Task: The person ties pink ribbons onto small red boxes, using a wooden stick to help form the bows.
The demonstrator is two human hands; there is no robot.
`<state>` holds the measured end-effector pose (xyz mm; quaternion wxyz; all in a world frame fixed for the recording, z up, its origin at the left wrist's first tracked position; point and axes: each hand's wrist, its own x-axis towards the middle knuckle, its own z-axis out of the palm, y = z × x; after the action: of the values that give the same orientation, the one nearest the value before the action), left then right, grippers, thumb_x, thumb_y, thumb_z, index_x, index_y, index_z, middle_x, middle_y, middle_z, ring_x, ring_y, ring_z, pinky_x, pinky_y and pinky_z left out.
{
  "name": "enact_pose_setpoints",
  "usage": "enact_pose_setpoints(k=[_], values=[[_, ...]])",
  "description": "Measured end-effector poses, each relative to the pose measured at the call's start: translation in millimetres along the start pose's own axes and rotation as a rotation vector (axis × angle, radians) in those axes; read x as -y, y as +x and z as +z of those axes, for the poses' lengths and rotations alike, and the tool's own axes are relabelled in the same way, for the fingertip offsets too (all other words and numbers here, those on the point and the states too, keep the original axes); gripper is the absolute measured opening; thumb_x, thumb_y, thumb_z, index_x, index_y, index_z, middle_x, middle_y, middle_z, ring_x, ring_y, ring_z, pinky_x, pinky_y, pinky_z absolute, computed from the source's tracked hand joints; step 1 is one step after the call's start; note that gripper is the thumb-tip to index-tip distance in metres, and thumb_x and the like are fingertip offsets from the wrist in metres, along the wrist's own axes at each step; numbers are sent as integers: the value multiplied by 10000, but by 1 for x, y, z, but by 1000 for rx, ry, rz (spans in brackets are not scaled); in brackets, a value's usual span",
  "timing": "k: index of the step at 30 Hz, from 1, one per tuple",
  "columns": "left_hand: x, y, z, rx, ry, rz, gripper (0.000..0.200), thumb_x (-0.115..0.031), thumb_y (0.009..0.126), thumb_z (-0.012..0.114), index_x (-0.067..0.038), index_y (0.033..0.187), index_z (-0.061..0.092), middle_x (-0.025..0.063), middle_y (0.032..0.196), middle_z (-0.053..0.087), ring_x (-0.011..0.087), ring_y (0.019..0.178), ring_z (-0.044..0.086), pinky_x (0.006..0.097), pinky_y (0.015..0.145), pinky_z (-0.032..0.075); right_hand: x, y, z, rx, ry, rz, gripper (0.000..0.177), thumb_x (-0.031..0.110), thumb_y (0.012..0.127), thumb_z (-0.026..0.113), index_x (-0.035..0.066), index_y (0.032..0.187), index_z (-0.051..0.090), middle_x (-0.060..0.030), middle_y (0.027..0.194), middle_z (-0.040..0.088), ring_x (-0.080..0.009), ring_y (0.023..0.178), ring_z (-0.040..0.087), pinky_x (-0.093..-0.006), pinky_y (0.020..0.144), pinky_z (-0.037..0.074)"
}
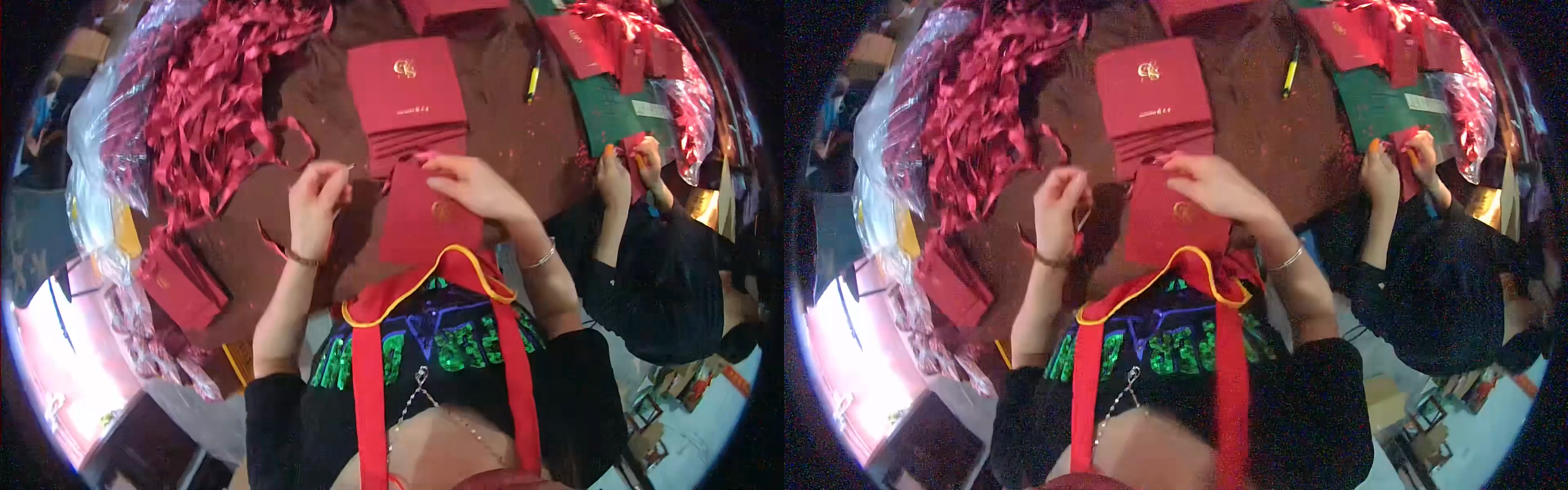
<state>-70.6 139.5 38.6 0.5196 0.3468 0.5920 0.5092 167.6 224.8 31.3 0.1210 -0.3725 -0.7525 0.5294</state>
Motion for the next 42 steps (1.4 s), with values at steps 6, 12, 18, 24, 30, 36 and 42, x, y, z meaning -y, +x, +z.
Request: enact_pose_setpoints(k=[6, 12, 18, 24, 30, 36, 42], values=[[-8, -21, 27, 118, 354, 141, 118, -81, 841, 581, 5, 910, 620, 57, 800, 629, 113, 722, 580, 242, 668, 464, -4, -17, 11, 56, 22, 139, 319, 170, 871, 522, -34, 1114, 554, -144, 1022, 625, -198, 971, 574, -293, 854, 432], [15, -28, 41, 28, 689, 576, 101, -96, 765, 635, -21, 830, 613, 124, 755, 576, 295, 725, 574, 377, 654, 451, 13, -11, 19, 103, 67, 143, 301, 178, 856, 516, -1, 1090, 579, -187, 954, 637, -254, 911, 623, -327, 797, 459], [29, -28, 39, 0, 796, 683, 81, -97, 755, 625, -43, 796, 581, 107, 743, 560, 285, 723, 556, 379, 635, 427, 9, 1, 27, 124, -82, 61, 277, 135, 875, 526, -30, 1094, 564, -95, 915, 636, -118, 851, 568, -263, 771, 449], [32, -31, 42, -101, 953, 759, 98, -100, 724, 622, -58, 748, 536, 89, 699, 523, 263, 691, 529, 375, 611, 398, 20, 9, 24, 151, -122, 39, 300, 184, 838, 516, 22, 1080, 591, -201, 1019, 613, -338, 978, 584, -394, 853, 457], [37, -34, 38, -129, 1132, 799, 128, -82, 650, 597, -62, 742, 510, 78, 710, 482, 248, 702, 501, 363, 643, 381, 25, 17, 33, 195, -166, 25, 283, 160, 847, 508, 8, 1073, 585, -196, 992, 621, -314, 954, 596, -373, 827, 458], [38, -45, 23, -34, 1173, 721, 159, -60, 681, 596, -50, 822, 524, 95, 764, 505, 273, 698, 507, 365, 641, 381, 37, 19, 49, 221, -264, 34, 270, 192, 836, 468, 77, 1029, 618, -173, 988, 623, -361, 930, 582, -460, 812, 457], [31, -45, 5, 59, 1022, 660, 154, -83, 730, 617, -57, 880, 590, 80, 817, 568, 265, 750, 542, 361, 657, 392, 36, 22, 52, 243, -78, 61, 217, 130, 848, 540, 27, 1038, 550, -115, 838, 651, -185, 784, 623, -298, 721, 464]])
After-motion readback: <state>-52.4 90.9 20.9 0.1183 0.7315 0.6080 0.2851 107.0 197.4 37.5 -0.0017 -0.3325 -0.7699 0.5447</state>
